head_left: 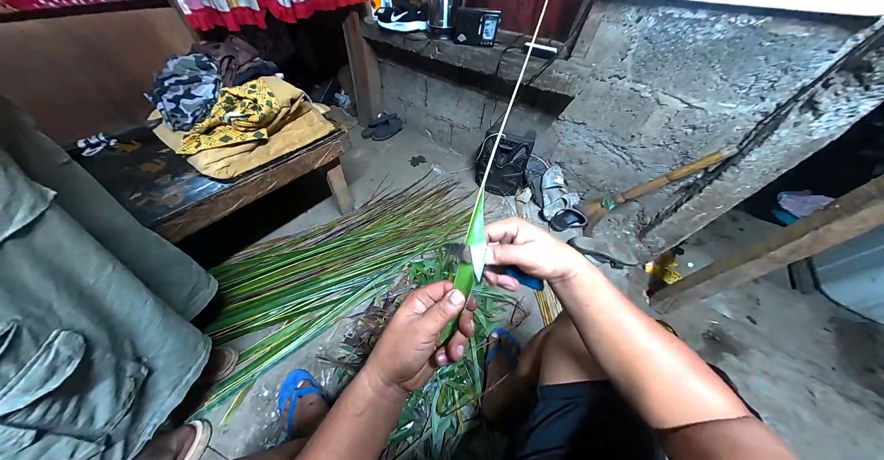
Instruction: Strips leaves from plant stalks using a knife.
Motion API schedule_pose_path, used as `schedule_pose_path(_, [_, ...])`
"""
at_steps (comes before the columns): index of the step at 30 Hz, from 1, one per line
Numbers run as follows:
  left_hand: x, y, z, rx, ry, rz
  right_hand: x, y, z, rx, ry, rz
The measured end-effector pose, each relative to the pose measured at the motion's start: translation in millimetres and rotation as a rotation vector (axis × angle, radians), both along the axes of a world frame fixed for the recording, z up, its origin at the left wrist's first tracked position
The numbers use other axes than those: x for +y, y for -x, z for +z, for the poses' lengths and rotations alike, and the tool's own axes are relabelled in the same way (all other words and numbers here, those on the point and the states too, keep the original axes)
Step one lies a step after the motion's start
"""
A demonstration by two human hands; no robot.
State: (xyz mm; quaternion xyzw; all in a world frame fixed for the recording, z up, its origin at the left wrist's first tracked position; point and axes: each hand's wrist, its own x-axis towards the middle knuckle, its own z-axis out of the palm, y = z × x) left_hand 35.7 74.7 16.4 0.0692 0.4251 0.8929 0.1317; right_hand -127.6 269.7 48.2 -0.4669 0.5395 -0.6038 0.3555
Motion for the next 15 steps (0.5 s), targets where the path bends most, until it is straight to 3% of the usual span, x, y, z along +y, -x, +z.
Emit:
schedule_pose_path(10, [0,1,1,-0.019,-0.018,0.022,-3,37,32,0.144,0.018,-0.162])
schedule_pose_path(15, [-1,1,-1,-0.024,0.025,0.019,-8,51,61,0.004,0.128,-0.42])
